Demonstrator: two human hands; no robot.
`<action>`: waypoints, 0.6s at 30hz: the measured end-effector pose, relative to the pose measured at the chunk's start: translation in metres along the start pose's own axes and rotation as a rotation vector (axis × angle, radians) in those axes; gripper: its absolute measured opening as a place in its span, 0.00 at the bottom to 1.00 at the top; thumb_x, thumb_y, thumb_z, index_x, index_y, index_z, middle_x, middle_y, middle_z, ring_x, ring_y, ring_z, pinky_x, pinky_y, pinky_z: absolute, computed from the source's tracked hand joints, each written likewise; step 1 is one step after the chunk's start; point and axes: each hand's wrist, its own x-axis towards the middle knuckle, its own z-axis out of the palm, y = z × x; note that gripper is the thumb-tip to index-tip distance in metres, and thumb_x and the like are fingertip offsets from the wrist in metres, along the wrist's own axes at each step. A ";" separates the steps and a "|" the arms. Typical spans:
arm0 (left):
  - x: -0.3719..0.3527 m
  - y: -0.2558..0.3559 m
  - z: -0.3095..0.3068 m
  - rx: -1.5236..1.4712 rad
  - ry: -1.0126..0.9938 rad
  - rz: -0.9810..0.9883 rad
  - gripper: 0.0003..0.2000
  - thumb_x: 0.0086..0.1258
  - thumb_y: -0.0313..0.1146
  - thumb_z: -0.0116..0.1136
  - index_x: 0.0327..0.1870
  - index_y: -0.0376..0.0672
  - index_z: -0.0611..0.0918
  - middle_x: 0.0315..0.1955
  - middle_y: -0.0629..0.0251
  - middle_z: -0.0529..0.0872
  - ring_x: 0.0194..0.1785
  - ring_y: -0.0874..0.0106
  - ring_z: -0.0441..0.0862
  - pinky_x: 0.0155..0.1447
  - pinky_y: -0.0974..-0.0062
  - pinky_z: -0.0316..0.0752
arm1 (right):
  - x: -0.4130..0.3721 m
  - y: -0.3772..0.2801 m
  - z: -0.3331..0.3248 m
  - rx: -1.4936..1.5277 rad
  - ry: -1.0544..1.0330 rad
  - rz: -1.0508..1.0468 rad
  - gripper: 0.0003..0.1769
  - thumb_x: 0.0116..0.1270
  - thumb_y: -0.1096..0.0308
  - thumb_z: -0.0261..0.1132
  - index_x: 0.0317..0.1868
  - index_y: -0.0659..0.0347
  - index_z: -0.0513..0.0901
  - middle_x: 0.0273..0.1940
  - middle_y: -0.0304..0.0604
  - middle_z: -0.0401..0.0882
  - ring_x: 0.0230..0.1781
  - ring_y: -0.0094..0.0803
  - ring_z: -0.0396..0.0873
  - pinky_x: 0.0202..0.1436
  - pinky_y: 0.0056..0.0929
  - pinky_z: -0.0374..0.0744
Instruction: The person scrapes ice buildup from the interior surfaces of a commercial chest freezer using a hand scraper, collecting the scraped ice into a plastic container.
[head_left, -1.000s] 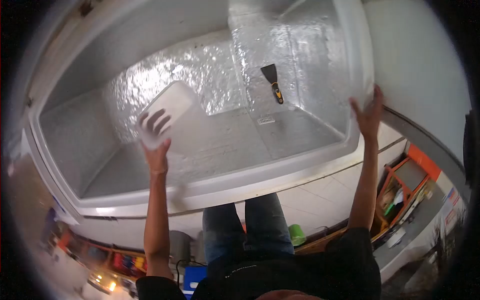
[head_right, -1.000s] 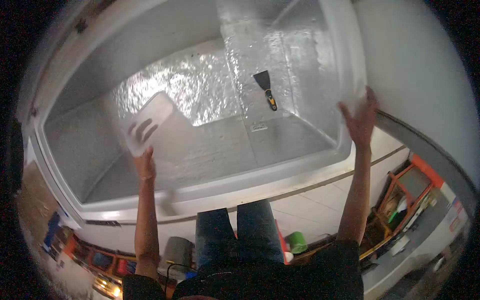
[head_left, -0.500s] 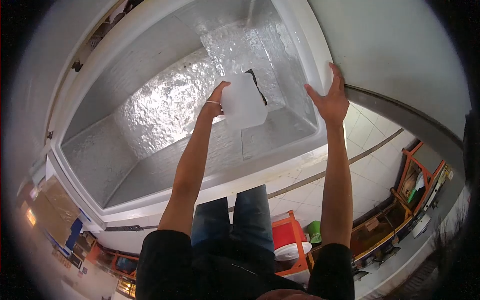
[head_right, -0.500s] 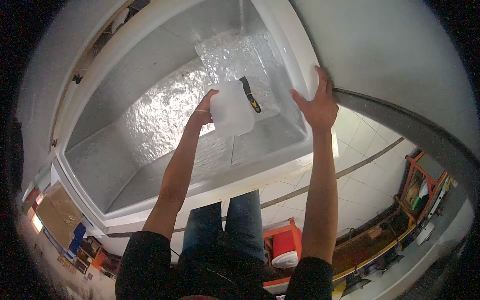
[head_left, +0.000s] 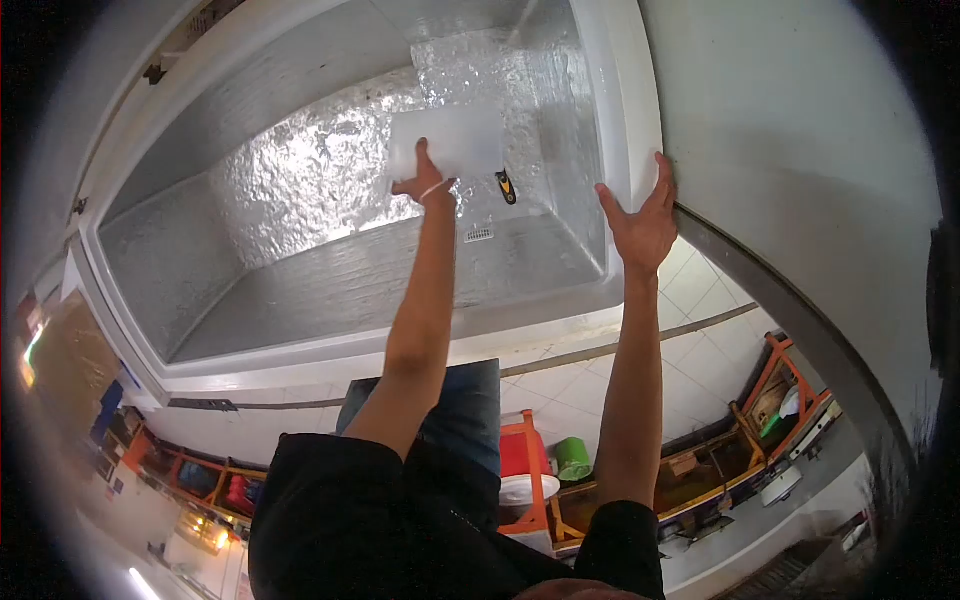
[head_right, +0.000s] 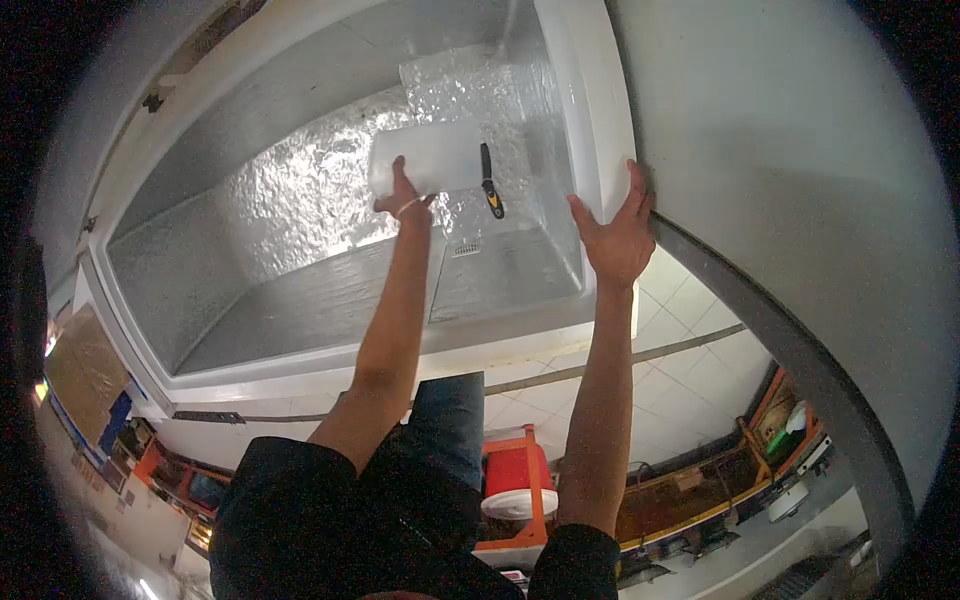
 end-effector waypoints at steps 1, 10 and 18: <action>-0.014 -0.008 0.003 0.011 -0.007 0.022 0.43 0.61 0.54 0.73 0.71 0.43 0.63 0.67 0.49 0.73 0.66 0.54 0.77 0.60 0.44 0.80 | 0.000 -0.001 0.000 0.007 0.003 -0.008 0.55 0.54 0.45 0.83 0.77 0.52 0.63 0.69 0.56 0.74 0.64 0.60 0.79 0.60 0.52 0.83; -0.041 -0.040 -0.006 0.010 -0.094 0.122 0.48 0.56 0.39 0.83 0.67 0.42 0.54 0.62 0.49 0.74 0.62 0.59 0.77 0.52 0.59 0.84 | 0.001 0.007 0.006 -0.030 0.068 -0.106 0.55 0.54 0.44 0.81 0.78 0.47 0.62 0.63 0.58 0.76 0.54 0.61 0.84 0.53 0.55 0.86; -0.026 -0.045 -0.004 0.159 -0.382 0.410 0.45 0.56 0.36 0.82 0.64 0.40 0.55 0.59 0.46 0.74 0.63 0.60 0.75 0.68 0.63 0.73 | 0.003 0.005 0.007 -0.032 0.068 -0.130 0.55 0.55 0.43 0.80 0.78 0.48 0.61 0.66 0.58 0.74 0.61 0.61 0.80 0.55 0.55 0.85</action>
